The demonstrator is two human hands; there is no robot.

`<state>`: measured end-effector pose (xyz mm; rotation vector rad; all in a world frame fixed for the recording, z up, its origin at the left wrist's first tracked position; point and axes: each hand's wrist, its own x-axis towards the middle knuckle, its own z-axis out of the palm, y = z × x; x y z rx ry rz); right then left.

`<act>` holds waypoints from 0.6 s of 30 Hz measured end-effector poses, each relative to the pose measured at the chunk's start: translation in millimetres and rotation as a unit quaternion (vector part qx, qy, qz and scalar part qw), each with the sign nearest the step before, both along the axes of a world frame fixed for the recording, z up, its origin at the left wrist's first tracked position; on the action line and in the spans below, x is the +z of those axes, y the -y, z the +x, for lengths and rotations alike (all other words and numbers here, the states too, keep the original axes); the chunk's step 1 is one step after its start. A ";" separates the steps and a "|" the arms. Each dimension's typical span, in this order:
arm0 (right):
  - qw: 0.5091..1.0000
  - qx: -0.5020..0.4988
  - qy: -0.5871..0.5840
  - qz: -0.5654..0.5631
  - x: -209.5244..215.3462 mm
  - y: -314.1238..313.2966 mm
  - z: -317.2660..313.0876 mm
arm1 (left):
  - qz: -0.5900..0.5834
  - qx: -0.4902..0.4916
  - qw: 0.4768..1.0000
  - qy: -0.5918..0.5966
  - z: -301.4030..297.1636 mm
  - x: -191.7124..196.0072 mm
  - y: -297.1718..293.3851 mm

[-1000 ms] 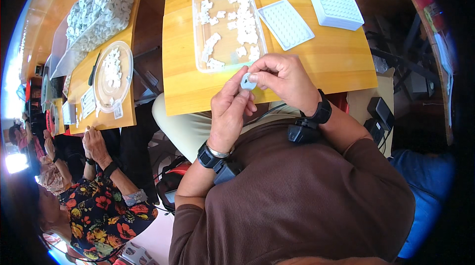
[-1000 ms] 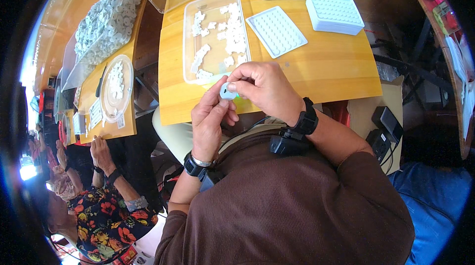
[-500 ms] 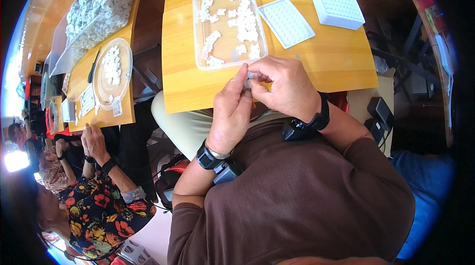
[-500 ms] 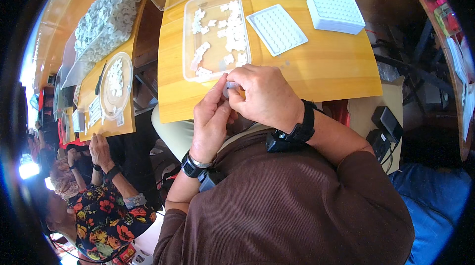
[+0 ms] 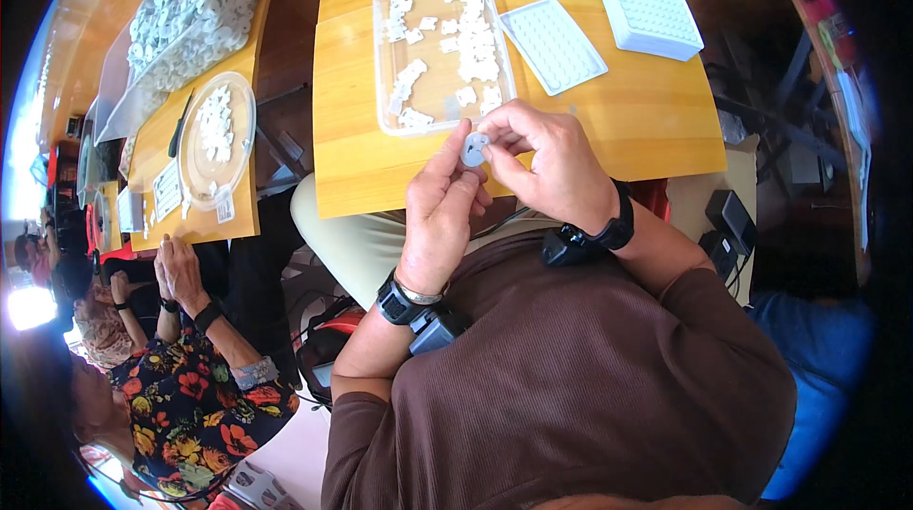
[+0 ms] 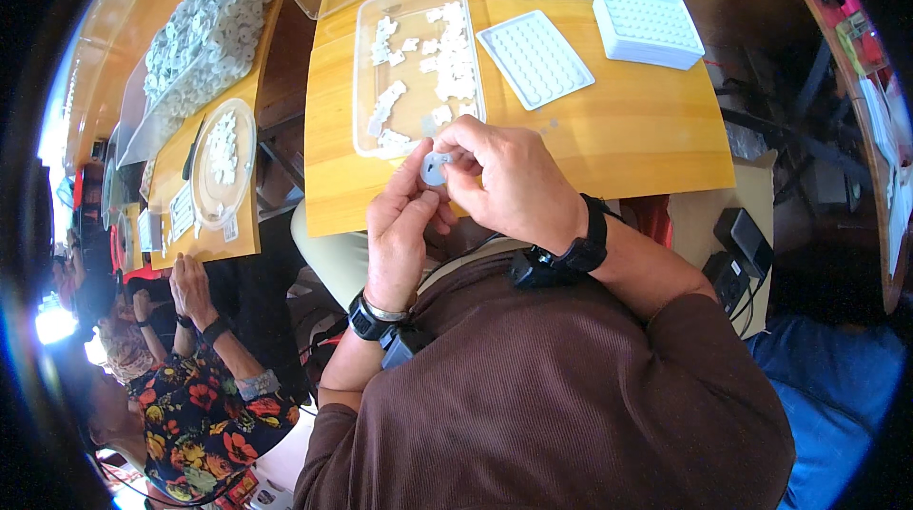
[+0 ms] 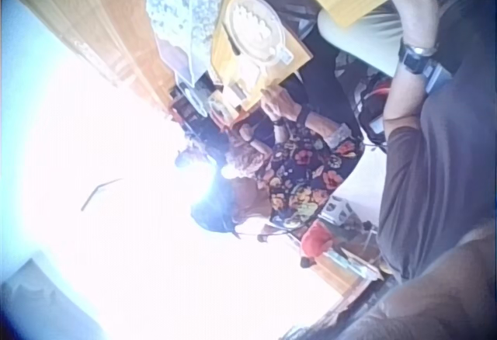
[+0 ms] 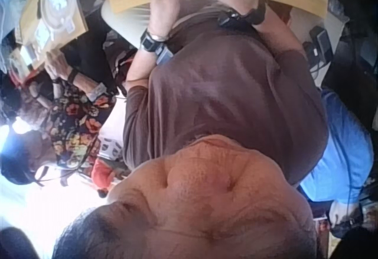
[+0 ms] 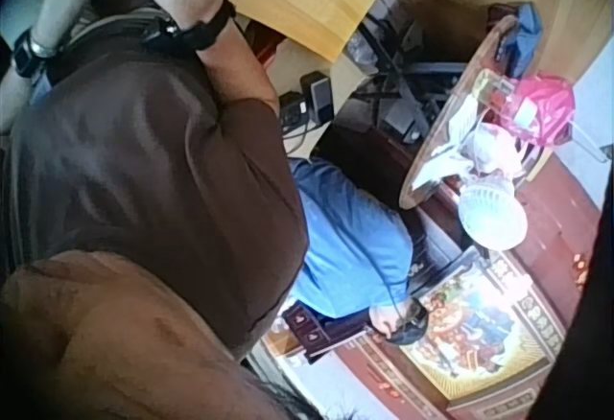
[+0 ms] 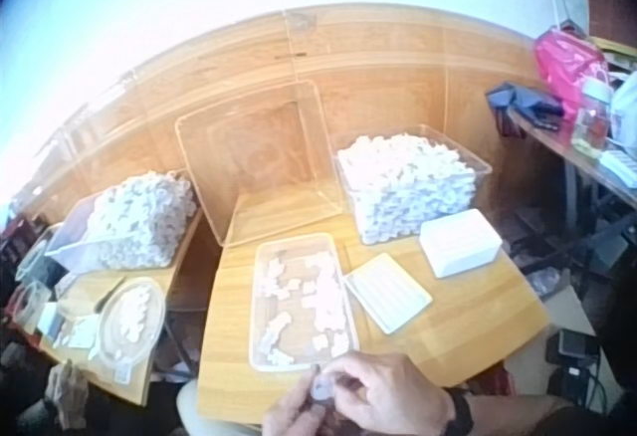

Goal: Assembling small electronic components into white plastic circular housings.

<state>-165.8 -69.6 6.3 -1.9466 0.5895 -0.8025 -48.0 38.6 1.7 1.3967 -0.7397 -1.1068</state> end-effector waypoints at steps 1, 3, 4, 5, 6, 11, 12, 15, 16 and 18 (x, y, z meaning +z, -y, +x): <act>1.000 0.010 0.006 0.006 0.2 -0.2 -0.3 | 0.000 0.006 1.000 -0.017 0.8 1.0 0.0; 0.999 0.021 0.019 -0.028 -1.1 -0.5 1.5 | -0.019 0.012 0.999 -0.043 -0.1 0.8 0.4; 0.997 0.031 0.032 -0.062 -2.2 -0.8 2.6 | -0.037 0.017 0.997 -0.069 -0.5 0.7 0.5; 0.997 0.031 0.032 -0.062 -3.6 -1.0 3.4 | -0.037 0.017 0.997 -0.069 -0.7 0.6 -0.1; 0.996 0.024 0.028 -0.084 -5.2 -1.0 4.4 | -0.040 0.007 0.996 -0.075 -0.9 0.5 -1.1; 0.993 0.017 0.025 -0.113 -5.3 0.0 3.9 | -0.060 -0.014 0.992 -0.108 -2.0 1.7 -0.8; 0.993 0.018 0.022 -0.115 -5.6 0.2 3.5 | -0.065 -0.019 0.993 -0.100 -1.8 1.3 -0.9; 0.991 0.021 0.020 -0.131 -5.6 1.3 3.5 | -0.076 -0.023 0.993 -0.090 -2.8 0.7 -1.2; 0.989 0.022 0.021 -0.146 -5.5 1.5 3.6 | -0.083 -0.022 0.992 -0.088 -3.2 0.6 -1.5; 0.989 0.022 0.021 -0.146 -5.7 1.7 3.6 | -0.074 -0.023 0.993 -0.090 -3.6 1.9 -1.7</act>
